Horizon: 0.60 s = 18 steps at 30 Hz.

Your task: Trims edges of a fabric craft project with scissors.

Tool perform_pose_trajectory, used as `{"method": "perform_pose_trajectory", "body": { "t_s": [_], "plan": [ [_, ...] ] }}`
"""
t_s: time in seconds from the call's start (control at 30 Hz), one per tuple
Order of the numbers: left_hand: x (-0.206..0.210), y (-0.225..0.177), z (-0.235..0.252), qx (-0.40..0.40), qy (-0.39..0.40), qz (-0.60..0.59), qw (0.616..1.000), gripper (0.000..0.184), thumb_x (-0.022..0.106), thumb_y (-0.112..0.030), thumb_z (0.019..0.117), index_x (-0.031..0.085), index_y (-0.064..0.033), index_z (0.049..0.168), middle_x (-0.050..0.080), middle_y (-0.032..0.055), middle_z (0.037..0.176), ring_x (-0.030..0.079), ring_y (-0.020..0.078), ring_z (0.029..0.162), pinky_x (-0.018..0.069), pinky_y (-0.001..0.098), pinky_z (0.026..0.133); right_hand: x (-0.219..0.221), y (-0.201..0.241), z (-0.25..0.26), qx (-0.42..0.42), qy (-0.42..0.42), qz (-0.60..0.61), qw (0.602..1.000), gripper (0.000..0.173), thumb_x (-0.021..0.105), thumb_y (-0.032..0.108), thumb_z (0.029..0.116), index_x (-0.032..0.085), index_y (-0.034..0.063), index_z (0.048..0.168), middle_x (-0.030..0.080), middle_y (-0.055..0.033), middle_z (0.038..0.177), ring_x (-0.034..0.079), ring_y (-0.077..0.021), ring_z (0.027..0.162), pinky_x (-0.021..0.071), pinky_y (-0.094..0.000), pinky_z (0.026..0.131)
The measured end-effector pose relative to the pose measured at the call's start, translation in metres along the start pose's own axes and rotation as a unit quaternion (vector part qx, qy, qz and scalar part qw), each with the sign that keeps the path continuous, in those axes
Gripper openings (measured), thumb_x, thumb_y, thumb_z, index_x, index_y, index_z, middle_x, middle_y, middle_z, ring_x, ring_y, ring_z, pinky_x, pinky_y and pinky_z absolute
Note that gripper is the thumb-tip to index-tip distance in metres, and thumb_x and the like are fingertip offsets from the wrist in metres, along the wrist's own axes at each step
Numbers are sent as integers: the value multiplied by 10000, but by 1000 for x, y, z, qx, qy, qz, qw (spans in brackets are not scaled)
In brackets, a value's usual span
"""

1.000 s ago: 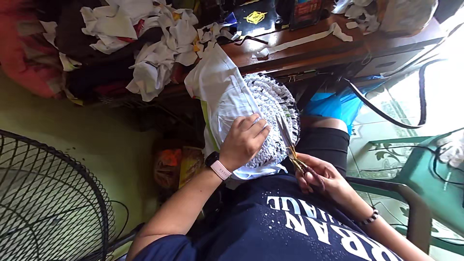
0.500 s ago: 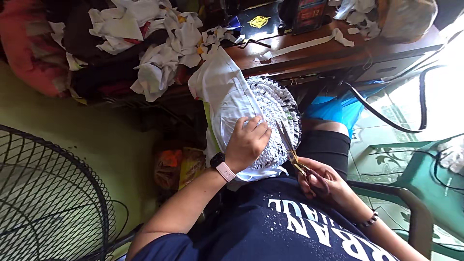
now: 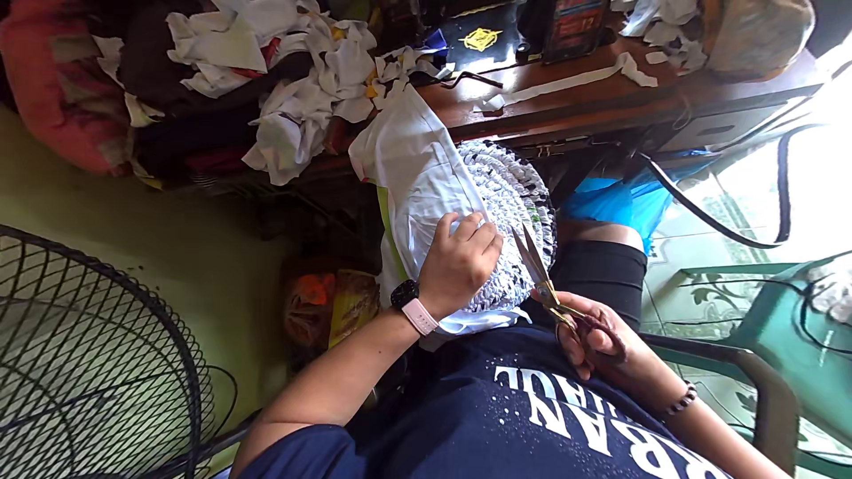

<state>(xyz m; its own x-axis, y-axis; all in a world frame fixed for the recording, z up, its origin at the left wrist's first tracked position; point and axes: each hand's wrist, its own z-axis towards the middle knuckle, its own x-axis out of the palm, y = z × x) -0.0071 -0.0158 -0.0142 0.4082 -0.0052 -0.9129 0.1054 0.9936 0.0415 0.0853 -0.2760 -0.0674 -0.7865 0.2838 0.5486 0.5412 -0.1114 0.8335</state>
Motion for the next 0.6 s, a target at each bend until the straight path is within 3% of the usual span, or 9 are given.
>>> {"method": "perform_pose_trajectory", "body": {
  "t_s": [0.6],
  "plan": [
    [3,-1,1,-10,2,1,1000,244,646,-180,954,757,-103,1157,720,85,1210,615,301,1259,442,559,1064,-3,-2,2,-4,-17,-9,1000,764,789,570,822,575,122,1403,687,36,690,640,-57,518,553,-209,467]
  ]
}}
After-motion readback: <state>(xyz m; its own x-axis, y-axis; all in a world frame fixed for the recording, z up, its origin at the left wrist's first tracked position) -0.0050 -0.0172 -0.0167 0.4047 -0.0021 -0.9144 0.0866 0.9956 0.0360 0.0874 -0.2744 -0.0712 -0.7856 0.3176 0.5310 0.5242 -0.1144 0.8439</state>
